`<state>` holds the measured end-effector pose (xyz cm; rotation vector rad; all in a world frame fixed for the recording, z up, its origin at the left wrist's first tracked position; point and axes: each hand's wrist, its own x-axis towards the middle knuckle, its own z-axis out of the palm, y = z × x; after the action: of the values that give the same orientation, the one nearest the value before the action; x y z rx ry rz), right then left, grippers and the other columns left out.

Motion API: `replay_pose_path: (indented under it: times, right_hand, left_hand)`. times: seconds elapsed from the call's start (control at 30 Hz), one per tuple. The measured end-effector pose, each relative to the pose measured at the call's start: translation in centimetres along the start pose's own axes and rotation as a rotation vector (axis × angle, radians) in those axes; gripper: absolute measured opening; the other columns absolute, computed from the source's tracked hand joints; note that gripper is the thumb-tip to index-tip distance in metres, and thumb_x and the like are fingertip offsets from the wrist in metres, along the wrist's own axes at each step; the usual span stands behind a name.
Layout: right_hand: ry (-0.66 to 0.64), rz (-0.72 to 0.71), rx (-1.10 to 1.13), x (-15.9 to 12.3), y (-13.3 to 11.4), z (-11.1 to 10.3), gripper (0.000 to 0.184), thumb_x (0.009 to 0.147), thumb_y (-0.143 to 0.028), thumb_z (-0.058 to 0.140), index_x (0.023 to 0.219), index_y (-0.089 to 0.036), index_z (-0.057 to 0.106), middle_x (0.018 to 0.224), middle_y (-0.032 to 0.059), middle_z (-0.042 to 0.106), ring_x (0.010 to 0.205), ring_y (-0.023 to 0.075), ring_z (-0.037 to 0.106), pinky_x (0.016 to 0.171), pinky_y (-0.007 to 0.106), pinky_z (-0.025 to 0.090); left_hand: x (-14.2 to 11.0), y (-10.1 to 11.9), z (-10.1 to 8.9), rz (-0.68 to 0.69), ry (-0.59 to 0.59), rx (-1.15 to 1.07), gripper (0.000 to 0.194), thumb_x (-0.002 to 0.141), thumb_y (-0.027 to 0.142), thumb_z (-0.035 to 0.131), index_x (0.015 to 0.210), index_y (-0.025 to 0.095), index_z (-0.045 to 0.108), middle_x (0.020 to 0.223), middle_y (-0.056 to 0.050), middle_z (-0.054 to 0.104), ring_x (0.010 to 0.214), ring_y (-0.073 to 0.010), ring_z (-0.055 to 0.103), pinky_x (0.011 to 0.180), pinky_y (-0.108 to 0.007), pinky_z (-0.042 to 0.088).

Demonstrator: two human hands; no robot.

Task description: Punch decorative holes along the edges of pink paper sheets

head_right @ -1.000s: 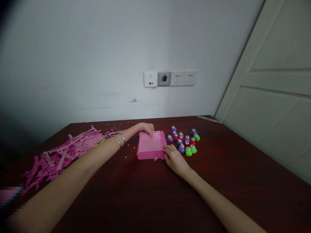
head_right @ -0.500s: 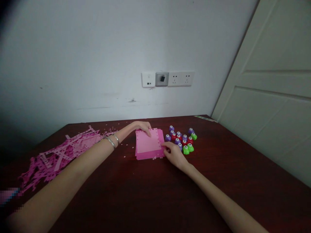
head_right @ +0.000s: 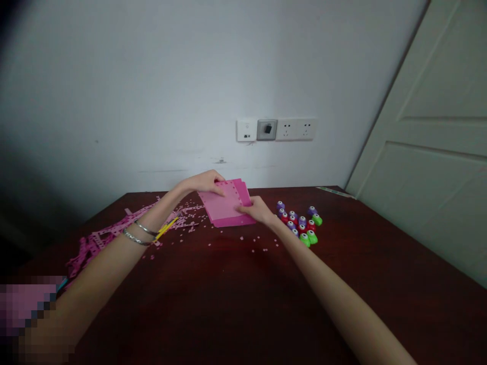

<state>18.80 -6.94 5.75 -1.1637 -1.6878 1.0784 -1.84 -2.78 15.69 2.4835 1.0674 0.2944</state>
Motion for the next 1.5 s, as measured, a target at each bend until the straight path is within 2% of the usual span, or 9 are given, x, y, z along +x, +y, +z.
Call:
replay_pose_path:
  times: [0.1, 0.23, 0.37, 0.5, 0.6, 0.77, 0.93, 1.23, 1.5]
  right_hand:
    - [0.015, -0.049, 0.125, 2.0, -0.6, 3.2, 0.022, 0.059, -0.03, 0.073, 0.067, -0.011, 0.066, 0.066, 0.0048, 0.066, 0.054, 0.0131, 0.056, 0.053, 0.026, 0.046]
    - [0.041, -0.079, 0.261, 4.2, -0.9, 7.5, 0.025, 0.059, -0.031, 0.071, 0.072, -0.01, 0.067, 0.073, 0.0068, 0.068, 0.059, 0.0146, 0.059, 0.056, 0.027, 0.047]
    - [0.072, -0.072, 0.303, 5.7, -0.8, 10.5, 0.025, 0.057, -0.029, 0.071, 0.073, -0.009, 0.067, 0.076, 0.0089, 0.069, 0.063, 0.0168, 0.061, 0.058, 0.028, 0.049]
    - [0.139, -0.06, 0.34, 6.5, -0.9, 10.8, 0.025, 0.053, -0.027, 0.074, 0.07, -0.01, 0.067, 0.075, 0.0097, 0.07, 0.063, 0.018, 0.061, 0.056, 0.028, 0.049]
    - [0.206, -0.059, 0.402, 6.3, -1.3, 8.7, 0.028, 0.055, -0.028, 0.074, 0.075, -0.01, 0.066, 0.076, 0.0094, 0.07, 0.062, 0.0183, 0.063, 0.056, 0.029, 0.051]
    - [0.338, -0.07, 0.503, 3.6, -1.5, 1.7, 0.026, 0.056, -0.024, 0.074, 0.078, -0.013, 0.063, 0.078, 0.006, 0.07, 0.065, 0.0176, 0.065, 0.061, 0.028, 0.054]
    - [0.46, 0.025, 0.553, -1.8, -1.0, -5.5, 0.027, 0.055, -0.015, 0.075, 0.079, -0.014, 0.064, 0.075, 0.0049, 0.07, 0.064, 0.0175, 0.065, 0.062, 0.028, 0.057]
    - [0.621, 0.039, 0.458, -8.4, 0.2, -10.4, 0.023, 0.061, -0.014, 0.072, 0.082, -0.016, 0.064, 0.087, 0.0071, 0.07, 0.069, 0.0196, 0.066, 0.061, 0.03, 0.059]
    - [0.547, 0.121, 0.475, -11.1, 0.0, -10.2, 0.025, 0.061, -0.017, 0.074, 0.085, -0.015, 0.066, 0.091, 0.009, 0.069, 0.069, 0.0197, 0.066, 0.063, 0.03, 0.059]
  left_hand:
    - [-3.7, 0.2, -1.5, -0.003, 0.238, 0.169, 0.012, 0.063, 0.029, 0.062, 0.064, 0.017, 0.06, 0.062, 0.0, 0.058, 0.058, -0.0123, 0.048, 0.054, -0.025, 0.036]
    - [-9.3, -1.4, -3.7, -0.016, 0.833, 0.139, 0.025, 0.068, 0.029, 0.062, 0.09, 0.018, 0.061, 0.087, -0.004, 0.063, 0.076, -0.0146, 0.055, 0.066, -0.026, 0.042]
    - [-13.2, -3.6, -5.4, -0.067, 1.338, 0.025, 0.012, 0.075, 0.023, 0.053, 0.084, 0.016, 0.059, 0.079, -0.003, 0.06, 0.072, -0.0125, 0.055, 0.063, -0.024, 0.043]
    - [-13.3, -2.1, -3.6, -0.012, 1.576, 0.111, 0.011, 0.075, 0.012, 0.048, 0.082, 0.017, 0.056, 0.078, -0.002, 0.057, 0.072, -0.0119, 0.053, 0.063, -0.024, 0.043]
    - [-11.7, 1.9, 1.6, 0.179, 1.446, 0.267, 0.012, 0.078, 0.01, 0.045, 0.079, 0.017, 0.054, 0.079, -0.003, 0.055, 0.077, -0.0132, 0.052, 0.067, -0.027, 0.044]
    - [-9.2, 8.0, 14.0, 0.551, 0.296, 0.509, 0.026, 0.086, 0.024, 0.041, 0.104, 0.012, 0.057, 0.111, -0.011, 0.057, 0.107, -0.0186, 0.05, 0.091, -0.03, 0.04]
    - [-5.7, 8.5, 21.3, 0.497, -0.134, 0.397, 0.063, 0.091, 0.045, 0.025, 0.138, 0.003, 0.023, 0.146, -0.016, 0.022, 0.135, -0.0221, 0.016, 0.109, -0.034, 0.019]
    - [1.5, 4.3, 20.4, 0.396, -0.201, 0.292, 0.06, 0.09, 0.053, 0.015, 0.142, 0.022, 0.017, 0.15, -0.003, 0.01, 0.137, -0.0195, 0.003, 0.11, -0.043, 0.006]
    - [-2.6, -6.2, 15.9, -0.079, -0.04, 0.361, 0.071, 0.089, 0.058, 0.01, 0.142, 0.012, 0.014, 0.149, -0.01, 0.01, 0.137, -0.0212, 0.007, 0.11, -0.039, 0.009]
